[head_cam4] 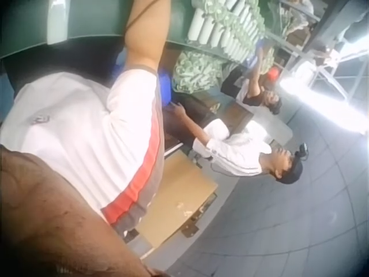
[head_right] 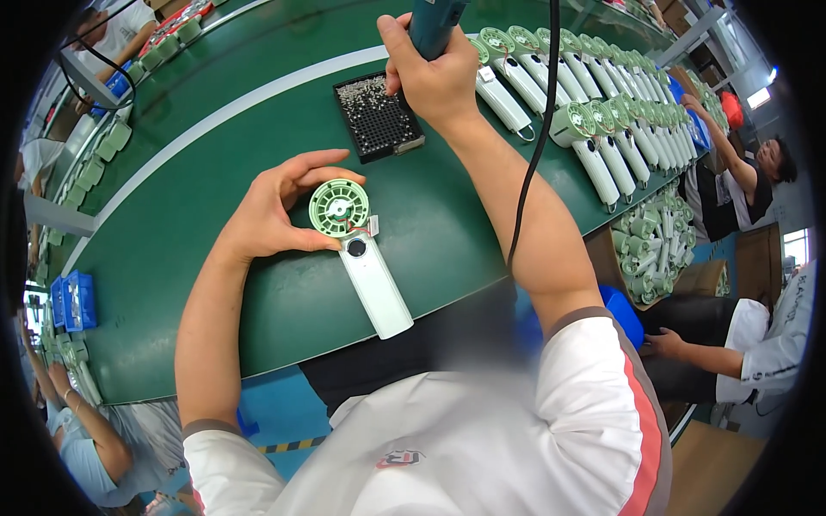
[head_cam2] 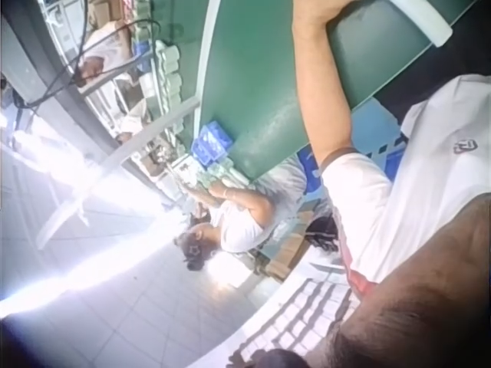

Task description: The person assembles portable fans along a production line by fitting casing parts together and securing them with screws using an electric screwdriver.

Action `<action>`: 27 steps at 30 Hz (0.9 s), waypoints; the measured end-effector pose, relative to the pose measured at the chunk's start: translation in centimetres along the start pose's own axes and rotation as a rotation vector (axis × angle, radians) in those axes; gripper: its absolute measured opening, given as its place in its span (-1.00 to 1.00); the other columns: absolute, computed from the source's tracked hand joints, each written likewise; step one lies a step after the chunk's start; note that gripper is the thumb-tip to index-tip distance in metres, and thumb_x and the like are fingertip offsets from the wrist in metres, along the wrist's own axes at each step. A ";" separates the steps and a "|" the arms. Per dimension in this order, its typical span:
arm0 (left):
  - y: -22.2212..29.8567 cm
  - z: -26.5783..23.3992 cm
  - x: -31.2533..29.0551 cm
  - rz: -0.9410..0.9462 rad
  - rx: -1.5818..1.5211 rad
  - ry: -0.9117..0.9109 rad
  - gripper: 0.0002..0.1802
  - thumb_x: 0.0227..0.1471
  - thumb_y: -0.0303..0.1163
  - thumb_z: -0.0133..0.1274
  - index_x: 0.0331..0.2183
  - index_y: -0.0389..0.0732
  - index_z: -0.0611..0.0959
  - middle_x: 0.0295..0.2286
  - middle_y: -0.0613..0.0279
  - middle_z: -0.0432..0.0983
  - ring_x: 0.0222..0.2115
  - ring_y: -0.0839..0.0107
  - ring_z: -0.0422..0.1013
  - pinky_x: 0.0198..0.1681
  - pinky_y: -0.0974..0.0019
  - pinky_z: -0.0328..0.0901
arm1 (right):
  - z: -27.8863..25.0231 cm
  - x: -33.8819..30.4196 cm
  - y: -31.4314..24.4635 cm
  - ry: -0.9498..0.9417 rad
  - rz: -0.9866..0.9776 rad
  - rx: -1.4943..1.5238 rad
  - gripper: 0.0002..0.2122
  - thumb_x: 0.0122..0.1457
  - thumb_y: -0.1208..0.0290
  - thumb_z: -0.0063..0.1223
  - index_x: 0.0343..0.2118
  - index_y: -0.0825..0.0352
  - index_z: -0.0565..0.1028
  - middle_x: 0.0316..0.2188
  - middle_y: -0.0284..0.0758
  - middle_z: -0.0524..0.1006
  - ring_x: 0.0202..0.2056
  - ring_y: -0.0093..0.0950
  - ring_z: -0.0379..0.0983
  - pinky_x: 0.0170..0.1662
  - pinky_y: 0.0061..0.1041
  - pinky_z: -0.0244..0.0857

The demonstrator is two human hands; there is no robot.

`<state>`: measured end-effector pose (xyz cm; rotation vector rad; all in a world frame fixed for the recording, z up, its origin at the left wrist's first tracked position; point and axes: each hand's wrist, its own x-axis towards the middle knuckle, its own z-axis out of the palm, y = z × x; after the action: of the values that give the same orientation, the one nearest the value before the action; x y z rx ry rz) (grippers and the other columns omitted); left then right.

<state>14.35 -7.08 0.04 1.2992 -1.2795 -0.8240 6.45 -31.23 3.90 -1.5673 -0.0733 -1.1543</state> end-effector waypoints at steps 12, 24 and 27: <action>-0.5 -0.4 0.0 -0.012 -0.013 -0.009 0.18 -0.36 -0.47 0.56 0.30 -0.36 0.30 0.02 0.04 0.58 0.09 0.33 0.46 0.31 0.18 0.20 | 3.0 -0.9 -7.3 0.150 0.051 0.323 -0.87 0.42 0.39 -0.01 -0.18 0.37 0.43 -0.71 -0.35 0.31 -0.75 -0.48 0.29 -0.66 -0.41 0.28; -0.2 -0.9 -0.4 0.028 -0.008 -0.014 0.11 -0.29 -0.53 0.50 0.29 -0.36 0.30 0.02 0.07 0.60 0.06 0.38 0.48 0.28 0.24 0.22 | 5.8 -3.7 -7.6 -0.248 -0.042 0.384 -0.85 0.43 0.43 -0.10 -0.13 0.43 0.41 -0.65 -0.34 0.36 -0.71 -0.52 0.30 -0.65 -0.42 0.29; -0.4 -1.1 -0.7 0.031 -0.014 -0.012 0.11 -0.29 -0.52 0.50 0.30 -0.34 0.31 0.02 0.06 0.60 0.05 0.38 0.49 0.27 0.24 0.23 | 6.1 -3.9 -7.4 -0.248 -0.037 0.359 -0.85 0.44 0.43 -0.09 -0.14 0.43 0.41 -0.65 -0.34 0.36 -0.71 -0.51 0.31 -0.65 -0.43 0.29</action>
<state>15.40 -6.27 -0.29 1.2623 -1.2983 -0.8186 3.81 -21.79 7.28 -1.3817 -0.4509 -0.9100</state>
